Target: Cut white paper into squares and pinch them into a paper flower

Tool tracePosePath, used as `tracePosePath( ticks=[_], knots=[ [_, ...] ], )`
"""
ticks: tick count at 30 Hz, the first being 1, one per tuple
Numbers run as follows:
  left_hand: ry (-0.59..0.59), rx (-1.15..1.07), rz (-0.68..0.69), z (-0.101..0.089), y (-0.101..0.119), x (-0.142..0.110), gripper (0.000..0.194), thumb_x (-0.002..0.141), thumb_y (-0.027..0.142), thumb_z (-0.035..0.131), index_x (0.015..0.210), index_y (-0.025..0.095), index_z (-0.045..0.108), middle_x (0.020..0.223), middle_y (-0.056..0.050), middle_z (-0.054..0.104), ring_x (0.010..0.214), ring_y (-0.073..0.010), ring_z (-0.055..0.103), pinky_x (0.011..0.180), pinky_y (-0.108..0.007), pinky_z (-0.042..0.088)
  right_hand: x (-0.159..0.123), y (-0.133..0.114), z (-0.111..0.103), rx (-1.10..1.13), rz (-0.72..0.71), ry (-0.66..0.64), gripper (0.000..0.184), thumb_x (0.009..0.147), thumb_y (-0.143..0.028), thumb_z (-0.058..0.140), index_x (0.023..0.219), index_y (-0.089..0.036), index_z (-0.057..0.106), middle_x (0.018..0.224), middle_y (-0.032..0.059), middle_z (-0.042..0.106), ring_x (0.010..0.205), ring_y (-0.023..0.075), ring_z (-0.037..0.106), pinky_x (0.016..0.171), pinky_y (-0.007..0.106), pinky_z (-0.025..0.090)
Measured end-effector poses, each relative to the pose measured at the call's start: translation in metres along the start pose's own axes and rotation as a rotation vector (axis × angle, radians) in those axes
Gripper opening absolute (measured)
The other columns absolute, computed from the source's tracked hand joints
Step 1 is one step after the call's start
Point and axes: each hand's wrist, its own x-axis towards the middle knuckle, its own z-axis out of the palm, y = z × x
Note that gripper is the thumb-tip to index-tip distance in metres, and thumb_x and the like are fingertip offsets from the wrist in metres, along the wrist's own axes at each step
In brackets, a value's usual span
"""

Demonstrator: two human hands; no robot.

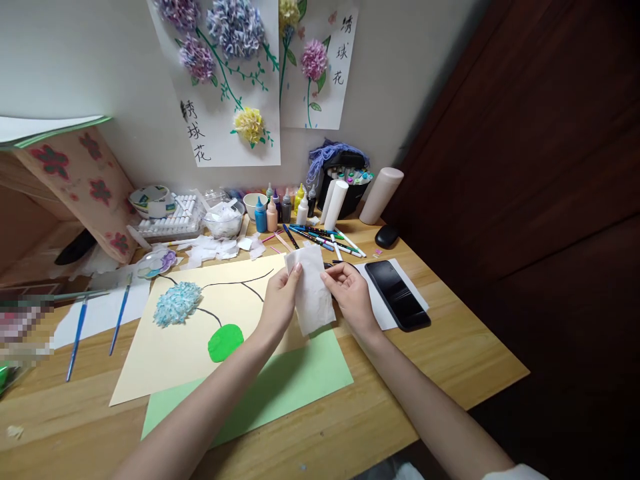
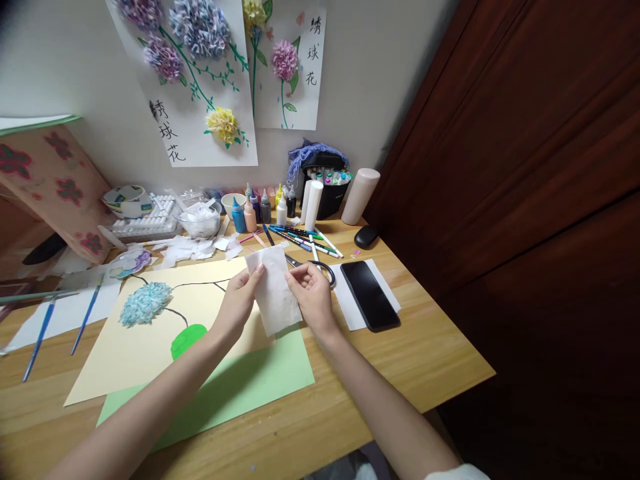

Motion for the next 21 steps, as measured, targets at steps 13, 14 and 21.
tracePosePath(
  ticks=[13, 14, 21],
  knots=[
    [0.126, 0.073, 0.006, -0.002, -0.007, 0.003, 0.034, 0.079, 0.046, 0.055, 0.083, 0.013, 0.062, 0.078, -0.005, 0.065, 0.069, -0.0164, 0.057, 0.063, -0.024, 0.043, -0.004, 0.008, 0.007, 0.039, 0.218, -0.222, 0.038, 0.062, -0.047, 0.074, 0.073, -0.018, 0.050, 0.059, -0.0047, 0.062, 0.049, 0.0107, 0.055, 0.049, 0.022, 0.042],
    [0.117, 0.094, 0.004, 0.000, -0.010, 0.002, 0.034, 0.078, 0.045, 0.057, 0.086, 0.012, 0.062, 0.083, -0.007, 0.066, 0.073, -0.0181, 0.058, 0.065, -0.025, 0.044, -0.004, 0.008, 0.008, 0.049, 0.208, -0.209, 0.039, 0.063, -0.047, 0.074, 0.074, -0.018, 0.050, 0.058, -0.0052, 0.061, 0.048, 0.0104, 0.055, 0.048, 0.021, 0.041],
    [0.173, 0.363, 0.119, 0.001, -0.020, -0.005, 0.032, 0.086, 0.044, 0.048, 0.092, 0.015, 0.059, 0.089, -0.010, 0.067, 0.080, -0.0228, 0.060, 0.067, -0.028, 0.042, 0.001, 0.008, 0.000, -0.040, 0.167, -0.247, 0.035, 0.074, -0.052, 0.062, 0.078, -0.018, 0.053, 0.060, -0.0030, 0.060, 0.051, 0.0121, 0.056, 0.048, 0.023, 0.043]
  ],
)
